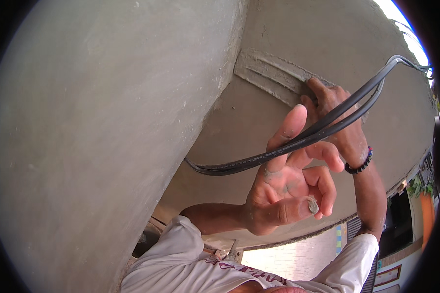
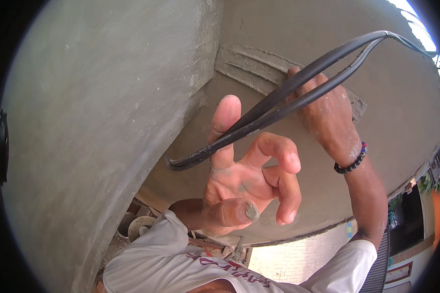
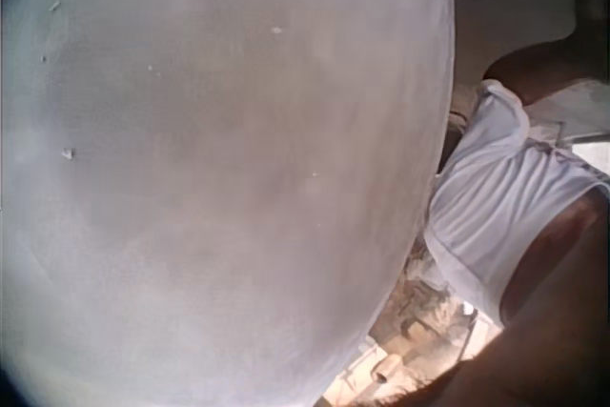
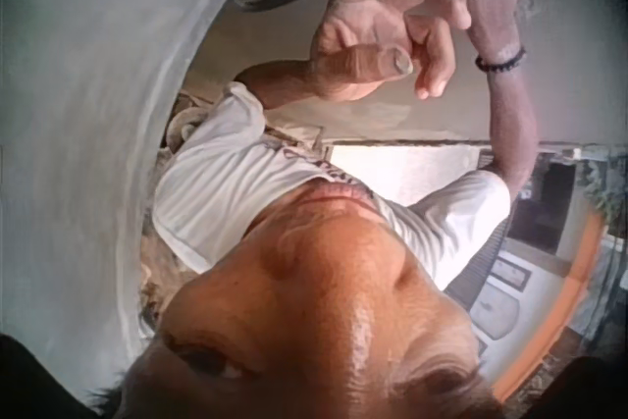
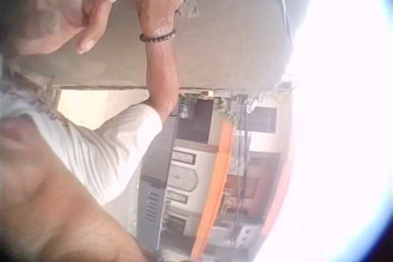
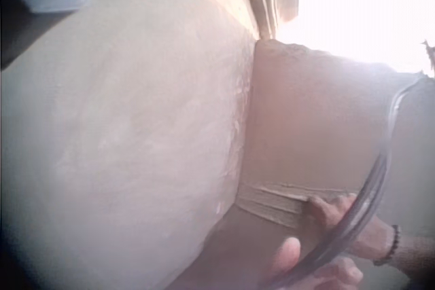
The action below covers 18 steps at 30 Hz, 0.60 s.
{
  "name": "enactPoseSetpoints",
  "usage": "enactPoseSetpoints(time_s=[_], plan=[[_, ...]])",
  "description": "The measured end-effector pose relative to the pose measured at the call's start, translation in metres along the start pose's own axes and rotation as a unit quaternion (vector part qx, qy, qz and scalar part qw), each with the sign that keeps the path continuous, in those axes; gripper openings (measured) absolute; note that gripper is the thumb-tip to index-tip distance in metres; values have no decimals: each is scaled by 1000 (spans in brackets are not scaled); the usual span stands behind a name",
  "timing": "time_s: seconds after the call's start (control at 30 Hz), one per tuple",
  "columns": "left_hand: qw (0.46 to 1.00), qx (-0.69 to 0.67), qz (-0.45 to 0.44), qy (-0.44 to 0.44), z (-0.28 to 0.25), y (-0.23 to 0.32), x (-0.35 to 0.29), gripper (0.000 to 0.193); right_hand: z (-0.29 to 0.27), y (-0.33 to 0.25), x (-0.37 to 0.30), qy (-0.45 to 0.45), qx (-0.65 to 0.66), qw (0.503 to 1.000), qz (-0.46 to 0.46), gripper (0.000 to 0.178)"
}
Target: The person uses a plastering trowel to smooth wet plaster onto a curved wall, occasionally dipping the tool into a bucket of water to facilitate the smoothing process.
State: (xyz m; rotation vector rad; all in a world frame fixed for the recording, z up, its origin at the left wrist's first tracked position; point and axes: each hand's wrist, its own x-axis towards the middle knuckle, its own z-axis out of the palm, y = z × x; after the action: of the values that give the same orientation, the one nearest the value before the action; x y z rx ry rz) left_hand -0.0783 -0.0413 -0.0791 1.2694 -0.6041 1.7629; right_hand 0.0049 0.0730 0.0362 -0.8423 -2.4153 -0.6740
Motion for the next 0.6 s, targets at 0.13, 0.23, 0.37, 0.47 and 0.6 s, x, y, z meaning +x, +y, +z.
enactPoseSetpoints(time_s=[0.13,0.23,0.37,0.47,0.6], plan=[[1000,24,13,-1,-3,5,0,92,62,-40,-50,-83,9,989,-120,17],[999,-32,-27,6,11,-7,6,91,46,-43,-92,-255,125,955,-81,18],[998,-8,-60,29,7,10,3,91,39,-11,-104,-212,309,927,-16,19],[997,-12,-77,16,10,14,3,91,25,-10,-99,36,292,953,74,29],[995,-39,-91,15,18,11,4,92,16,-19,-80,142,448,864,181,45]])
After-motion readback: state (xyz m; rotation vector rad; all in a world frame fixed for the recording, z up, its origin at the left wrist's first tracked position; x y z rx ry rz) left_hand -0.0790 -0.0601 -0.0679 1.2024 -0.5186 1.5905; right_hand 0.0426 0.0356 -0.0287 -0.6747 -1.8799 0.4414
